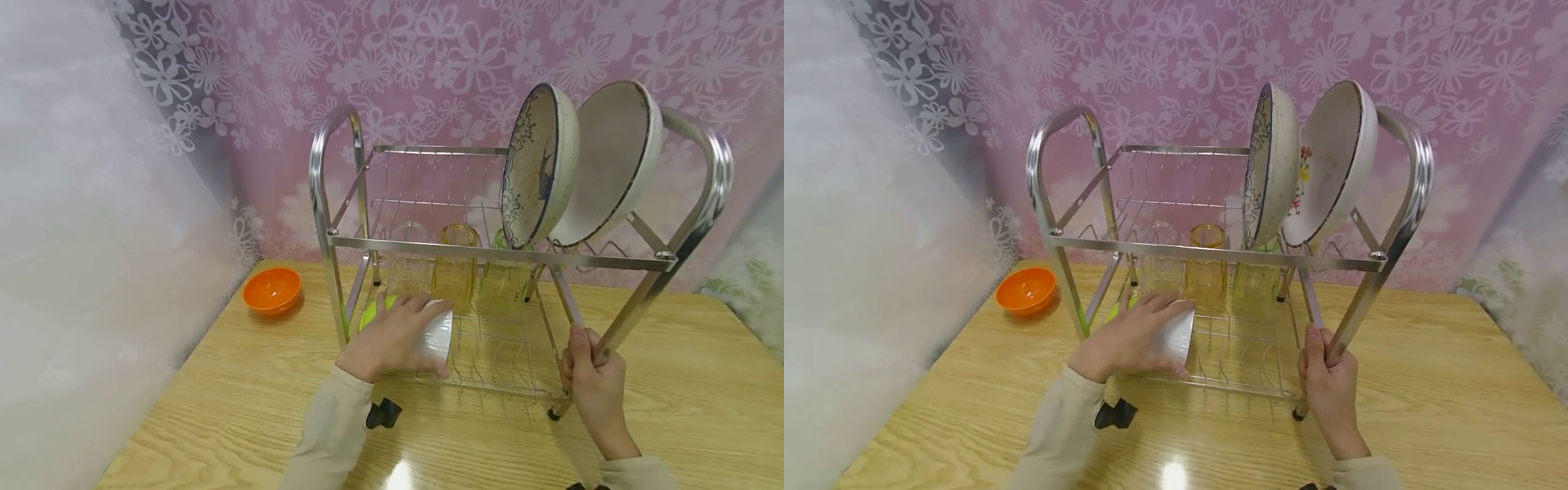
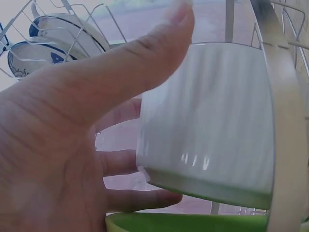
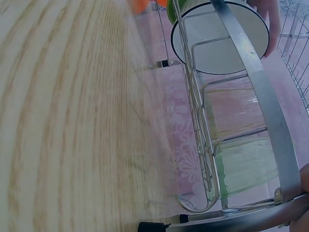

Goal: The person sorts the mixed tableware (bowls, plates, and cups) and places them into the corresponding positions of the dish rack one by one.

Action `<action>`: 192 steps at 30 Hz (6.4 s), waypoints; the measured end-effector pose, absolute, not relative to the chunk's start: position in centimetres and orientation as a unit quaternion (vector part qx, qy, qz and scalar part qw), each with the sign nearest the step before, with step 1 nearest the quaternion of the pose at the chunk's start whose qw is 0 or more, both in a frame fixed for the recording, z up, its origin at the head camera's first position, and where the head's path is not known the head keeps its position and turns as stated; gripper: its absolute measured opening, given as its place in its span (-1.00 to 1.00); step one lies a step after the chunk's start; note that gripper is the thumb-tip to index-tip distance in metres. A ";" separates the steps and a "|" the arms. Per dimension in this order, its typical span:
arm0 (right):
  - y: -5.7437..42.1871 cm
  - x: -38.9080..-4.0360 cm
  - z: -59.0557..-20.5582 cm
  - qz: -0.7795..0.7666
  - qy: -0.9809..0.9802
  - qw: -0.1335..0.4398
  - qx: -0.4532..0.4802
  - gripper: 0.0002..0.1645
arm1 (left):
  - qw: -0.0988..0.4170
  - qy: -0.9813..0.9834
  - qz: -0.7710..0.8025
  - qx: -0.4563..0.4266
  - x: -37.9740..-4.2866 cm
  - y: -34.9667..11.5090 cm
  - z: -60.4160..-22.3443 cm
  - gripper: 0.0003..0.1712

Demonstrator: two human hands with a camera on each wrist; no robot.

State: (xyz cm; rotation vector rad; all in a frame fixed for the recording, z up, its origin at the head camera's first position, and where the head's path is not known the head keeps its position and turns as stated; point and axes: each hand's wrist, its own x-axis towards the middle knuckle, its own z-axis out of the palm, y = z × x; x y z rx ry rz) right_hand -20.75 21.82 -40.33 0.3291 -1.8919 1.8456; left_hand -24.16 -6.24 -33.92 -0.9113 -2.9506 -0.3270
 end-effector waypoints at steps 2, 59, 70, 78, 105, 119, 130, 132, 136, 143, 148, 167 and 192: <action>21.8 -20.8 -40.4 0.674 -0.689 0.238 0.119 -0.50 | 0.024 -0.949 -0.108 -0.295 -24.2 -6.2 -34.0 0.11; 21.7 -20.8 -40.3 0.696 -0.670 0.230 0.118 -0.50 | 0.400 -0.736 -0.416 -0.354 -20.3 -12.9 -29.4 -0.77; 21.7 -20.8 -40.1 0.698 -0.666 0.230 0.130 -0.50 | 0.519 -0.674 -0.453 -0.266 -20.4 -15.1 -29.0 -0.78; 21.7 -20.9 -40.1 0.705 -0.658 0.232 0.128 -0.50 | 0.497 -0.663 -0.536 -0.163 -23.0 -18.1 -31.5 -0.87; 21.7 -20.8 -40.3 0.697 -0.663 0.234 0.141 -0.51 | 0.309 -0.778 -0.501 0.220 -28.8 -22.2 -46.7 -0.68; 21.8 -21.1 -40.2 0.689 -0.673 0.225 0.148 -0.51 | 0.344 -0.704 -0.584 0.213 -28.6 -22.4 -47.0 -0.57; 21.9 -21.2 -40.4 0.691 -0.667 0.230 0.157 -0.52 | 0.475 -0.683 -0.533 0.156 -28.7 -22.7 -46.5 -0.41; 21.8 -21.2 -40.3 0.688 -0.670 0.232 0.152 -0.52 | 0.489 -0.662 -0.547 0.153 -28.7 -22.7 -46.1 -0.34; 21.8 -21.1 -40.2 0.690 -0.668 0.232 0.155 -0.52 | 0.482 -0.616 -0.602 0.159 -28.5 -22.8 -45.5 -0.28; 21.9 -21.0 -40.3 0.683 -0.677 0.229 0.151 -0.52 | 0.440 -0.566 -0.688 0.112 -28.3 -22.8 -44.8 -0.32; 21.9 -21.0 -40.3 0.685 -0.676 0.229 0.144 -0.52 | 0.414 -0.534 -0.735 0.065 -28.1 -22.9 -44.3 -0.44; 22.4 -21.1 -40.4 0.698 -0.654 0.225 0.183 -0.54 | 0.437 -0.490 -0.753 -0.046 -25.5 -23.2 -37.9 -0.06; 22.0 -20.9 -40.3 0.683 -0.673 0.234 0.161 -0.54 | 0.374 -0.565 -0.673 -0.298 -18.3 -18.9 -29.0 0.21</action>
